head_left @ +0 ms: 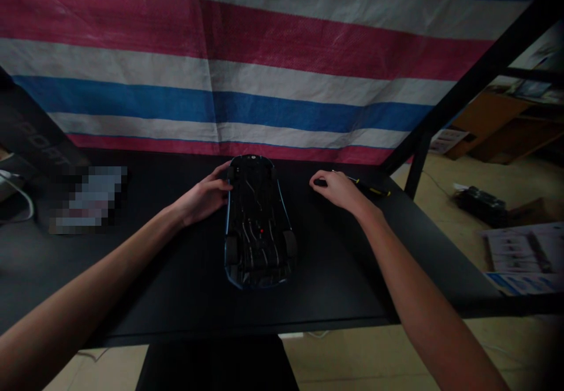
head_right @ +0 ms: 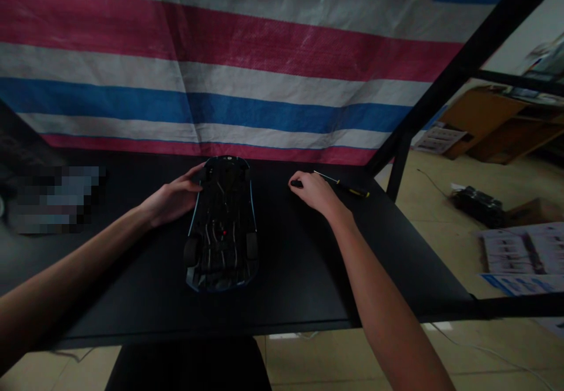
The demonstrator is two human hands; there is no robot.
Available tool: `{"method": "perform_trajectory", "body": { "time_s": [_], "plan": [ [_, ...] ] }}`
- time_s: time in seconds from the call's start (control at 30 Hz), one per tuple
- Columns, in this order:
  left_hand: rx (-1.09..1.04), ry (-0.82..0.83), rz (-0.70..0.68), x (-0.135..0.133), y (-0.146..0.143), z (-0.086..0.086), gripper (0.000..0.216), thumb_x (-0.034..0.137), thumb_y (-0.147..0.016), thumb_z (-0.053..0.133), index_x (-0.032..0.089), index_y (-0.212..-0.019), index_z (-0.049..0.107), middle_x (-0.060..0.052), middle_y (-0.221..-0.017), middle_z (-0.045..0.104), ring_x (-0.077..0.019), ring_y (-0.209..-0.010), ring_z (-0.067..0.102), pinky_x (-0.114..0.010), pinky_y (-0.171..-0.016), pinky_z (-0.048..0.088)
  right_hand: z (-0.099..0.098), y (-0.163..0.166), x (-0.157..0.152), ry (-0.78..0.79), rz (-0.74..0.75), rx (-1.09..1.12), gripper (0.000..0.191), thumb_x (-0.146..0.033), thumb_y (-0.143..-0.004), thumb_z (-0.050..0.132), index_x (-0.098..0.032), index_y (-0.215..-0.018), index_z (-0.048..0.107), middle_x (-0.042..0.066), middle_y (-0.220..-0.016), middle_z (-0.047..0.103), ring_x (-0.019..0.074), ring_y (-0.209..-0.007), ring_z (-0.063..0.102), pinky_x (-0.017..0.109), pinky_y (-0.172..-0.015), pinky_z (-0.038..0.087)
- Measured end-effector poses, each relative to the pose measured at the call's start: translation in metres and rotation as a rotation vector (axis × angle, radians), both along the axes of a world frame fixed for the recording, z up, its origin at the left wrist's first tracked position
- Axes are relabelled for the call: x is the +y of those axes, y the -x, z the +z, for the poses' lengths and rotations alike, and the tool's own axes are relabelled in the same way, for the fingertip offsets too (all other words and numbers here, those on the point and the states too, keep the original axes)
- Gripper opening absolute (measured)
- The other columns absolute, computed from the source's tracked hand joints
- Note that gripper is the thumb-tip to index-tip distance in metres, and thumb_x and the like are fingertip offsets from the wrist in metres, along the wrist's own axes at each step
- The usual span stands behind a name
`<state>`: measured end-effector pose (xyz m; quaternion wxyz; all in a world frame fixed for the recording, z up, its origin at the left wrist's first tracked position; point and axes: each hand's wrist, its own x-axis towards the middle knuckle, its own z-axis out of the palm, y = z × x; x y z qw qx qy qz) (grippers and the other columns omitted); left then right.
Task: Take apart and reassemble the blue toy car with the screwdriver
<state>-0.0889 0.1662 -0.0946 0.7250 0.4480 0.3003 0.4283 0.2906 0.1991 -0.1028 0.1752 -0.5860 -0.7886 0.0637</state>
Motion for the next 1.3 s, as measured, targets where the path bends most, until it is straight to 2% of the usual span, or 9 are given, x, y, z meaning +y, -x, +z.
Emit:
{"method": "perform_trajectory", "body": {
  "time_s": [0.17, 0.33, 0.4, 0.53, 0.63, 0.73, 0.87, 1.17, 1.3],
  "plan": [
    [-0.032, 0.028, 0.014, 0.0, -0.001, -0.002, 0.066, 0.009, -0.081, 0.069, 0.03, -0.143, 0.061, -0.003, -0.129, 0.072, -0.0223, -0.109, 0.065, -0.039, -0.1, 0.047, -0.002, 0.011, -0.005, -0.003, 0.0, 0.03, 0.013, -0.024, -0.096, 0.068, -0.023, -0.105, 0.078, 0.007, -0.095, 0.081, 0.0252, -0.088, 0.074, 0.038, -0.086, 0.056],
    [-0.065, 0.051, 0.006, 0.001, -0.001, -0.003, 0.069, 0.007, -0.08, 0.069, 0.03, -0.144, 0.058, -0.002, -0.125, 0.072, -0.0206, -0.105, 0.066, -0.038, -0.098, 0.047, 0.015, 0.032, -0.017, -0.039, 0.057, 0.095, 0.014, -0.024, -0.099, 0.061, -0.02, -0.105, 0.073, 0.008, -0.102, 0.08, 0.0217, -0.086, 0.074, 0.035, -0.085, 0.055],
    [-0.074, 0.059, 0.002, 0.001, 0.0, -0.004, 0.07, 0.006, -0.08, 0.069, 0.031, -0.145, 0.058, -0.002, -0.123, 0.072, -0.0204, -0.105, 0.067, -0.038, -0.098, 0.048, 0.027, 0.048, -0.028, -0.06, 0.113, 0.16, 0.014, -0.026, -0.101, 0.059, -0.02, -0.105, 0.072, 0.007, -0.106, 0.08, 0.0207, -0.09, 0.075, 0.034, -0.085, 0.055],
    [-0.076, 0.03, -0.004, 0.001, -0.001, -0.005, 0.067, 0.007, -0.079, 0.07, 0.031, -0.142, 0.06, -0.002, -0.125, 0.072, -0.0215, -0.108, 0.067, -0.038, -0.1, 0.048, 0.056, 0.097, -0.055, -0.028, 0.378, 0.374, 0.013, -0.031, -0.103, 0.061, -0.021, -0.103, 0.069, 0.003, -0.096, 0.079, 0.018, -0.083, 0.074, 0.031, -0.079, 0.055],
    [-0.054, 0.023, -0.004, -0.002, -0.003, -0.002, 0.068, 0.01, -0.079, 0.072, 0.031, -0.142, 0.058, -0.002, -0.125, 0.072, -0.0222, -0.111, 0.067, -0.038, -0.101, 0.048, 0.073, 0.132, -0.069, 0.069, 0.525, 0.274, 0.006, -0.025, -0.102, 0.063, -0.022, -0.106, 0.067, 0.002, -0.096, 0.078, 0.0171, -0.083, 0.073, 0.03, -0.079, 0.053],
    [-0.05, 0.051, 0.002, -0.004, -0.005, 0.001, 0.072, 0.008, -0.076, 0.072, 0.029, -0.144, 0.056, -0.001, -0.115, 0.073, -0.0204, -0.103, 0.067, -0.038, -0.1, 0.048, 0.084, 0.155, -0.071, 0.102, 0.549, 0.072, 0.008, -0.022, -0.1, 0.067, -0.021, -0.108, 0.067, 0.004, -0.095, 0.077, 0.0184, -0.082, 0.072, 0.031, -0.075, 0.051],
    [-0.074, 0.058, 0.013, -0.004, -0.005, -0.001, 0.077, 0.007, -0.076, 0.069, 0.028, -0.148, 0.052, 0.0, -0.104, 0.072, -0.0213, -0.1, 0.067, -0.042, -0.103, 0.046, 0.088, 0.166, -0.066, 0.067, 0.537, -0.116, 0.015, -0.024, -0.099, 0.071, -0.02, -0.113, 0.069, 0.005, -0.09, 0.075, 0.0203, -0.076, 0.071, 0.033, -0.069, 0.047],
    [-0.066, 0.032, 0.005, -0.002, -0.005, -0.003, 0.077, 0.007, -0.075, 0.069, 0.027, -0.147, 0.051, 0.0, -0.104, 0.073, -0.02, -0.101, 0.068, -0.038, -0.102, 0.048, 0.093, 0.176, -0.068, 0.064, 0.536, -0.17, 0.016, -0.026, -0.1, 0.07, -0.02, -0.115, 0.07, 0.007, -0.092, 0.076, 0.0229, -0.08, 0.073, 0.032, -0.068, 0.046],
    [-0.08, 0.054, 0.011, -0.002, -0.005, -0.004, 0.078, 0.006, -0.075, 0.069, 0.027, -0.148, 0.05, -0.002, -0.107, 0.073, -0.0201, -0.099, 0.068, -0.04, -0.103, 0.047, 0.094, 0.174, -0.069, 0.047, 0.53, -0.075, 0.009, -0.027, -0.102, 0.068, -0.022, -0.109, 0.069, 0.006, -0.098, 0.078, 0.0226, -0.087, 0.075, 0.032, -0.072, 0.049]
  ]
}}
